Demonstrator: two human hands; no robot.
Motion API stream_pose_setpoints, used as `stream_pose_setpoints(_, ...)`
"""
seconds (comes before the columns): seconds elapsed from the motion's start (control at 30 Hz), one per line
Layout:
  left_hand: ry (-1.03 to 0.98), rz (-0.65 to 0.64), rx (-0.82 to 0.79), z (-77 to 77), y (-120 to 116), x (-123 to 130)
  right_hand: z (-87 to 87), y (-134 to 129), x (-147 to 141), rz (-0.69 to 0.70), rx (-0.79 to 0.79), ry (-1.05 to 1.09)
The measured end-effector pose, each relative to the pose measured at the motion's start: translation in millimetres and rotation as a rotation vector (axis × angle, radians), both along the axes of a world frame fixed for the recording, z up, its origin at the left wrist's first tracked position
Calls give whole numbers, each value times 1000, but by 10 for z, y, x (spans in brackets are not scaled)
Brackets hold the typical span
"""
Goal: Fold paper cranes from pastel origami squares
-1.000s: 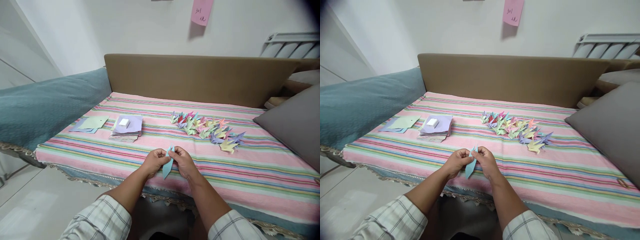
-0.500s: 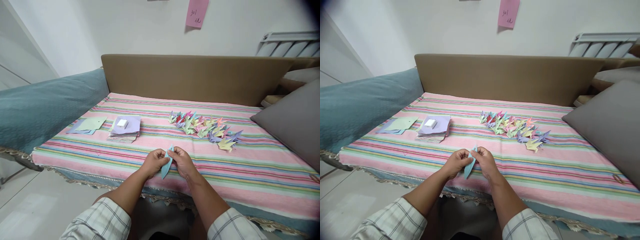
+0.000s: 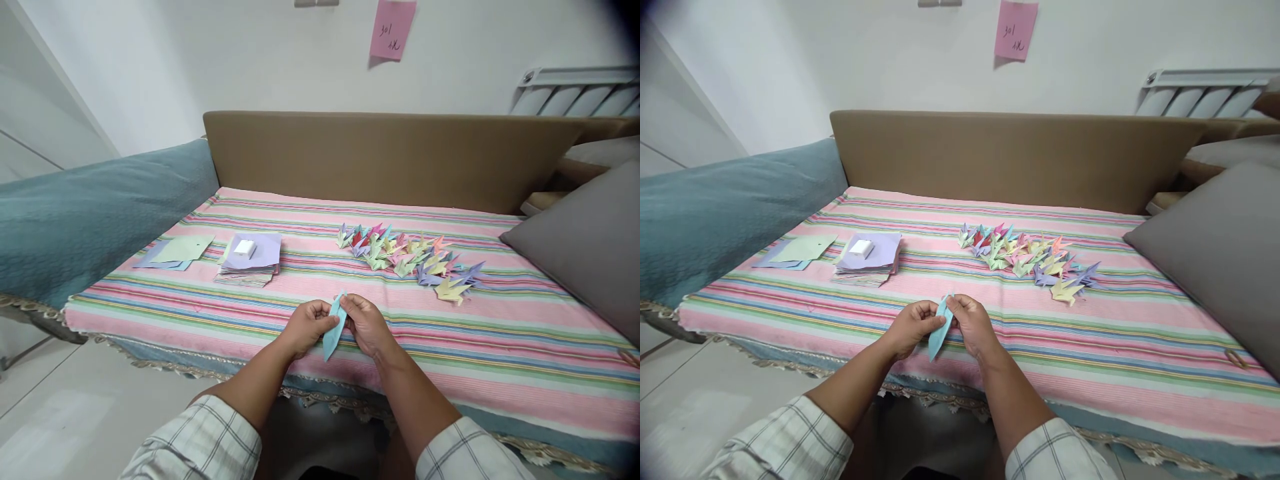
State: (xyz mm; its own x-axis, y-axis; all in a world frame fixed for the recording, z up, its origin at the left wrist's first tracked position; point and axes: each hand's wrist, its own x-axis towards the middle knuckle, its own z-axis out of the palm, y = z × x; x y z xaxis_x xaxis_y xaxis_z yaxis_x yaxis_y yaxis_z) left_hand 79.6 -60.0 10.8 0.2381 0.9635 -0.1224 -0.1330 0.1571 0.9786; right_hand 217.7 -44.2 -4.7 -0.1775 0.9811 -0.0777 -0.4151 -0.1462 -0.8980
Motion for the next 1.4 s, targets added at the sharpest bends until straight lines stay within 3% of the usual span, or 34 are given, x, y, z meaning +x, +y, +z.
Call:
stream_pose_setpoints(0.37, 267, 86, 142, 7, -35, 61, -46, -19, -75, -257, 104, -80)
stream_pose_setpoints(0.6, 132, 94, 46, 14, -49, 87, -23, 15, -20, -176, 164, -182)
stream_pose_setpoints(0.87, 74, 44, 25, 35, -60, 93, -8, -1, -33, -268, 133, -111)
stream_pose_setpoints(1.07, -3, 35, -28, 6, -59, 90, 15, 5, -12, -97, 36, -64)
stream_pose_setpoints(1.27, 2, 51, -6, 1, -48, 98, 42, 8, 4, -162, 74, -65)
stream_pose_setpoints(1.4, -104, 182, -23, -18, -1, 82, 83, -30, 19, 34, -49, -36)
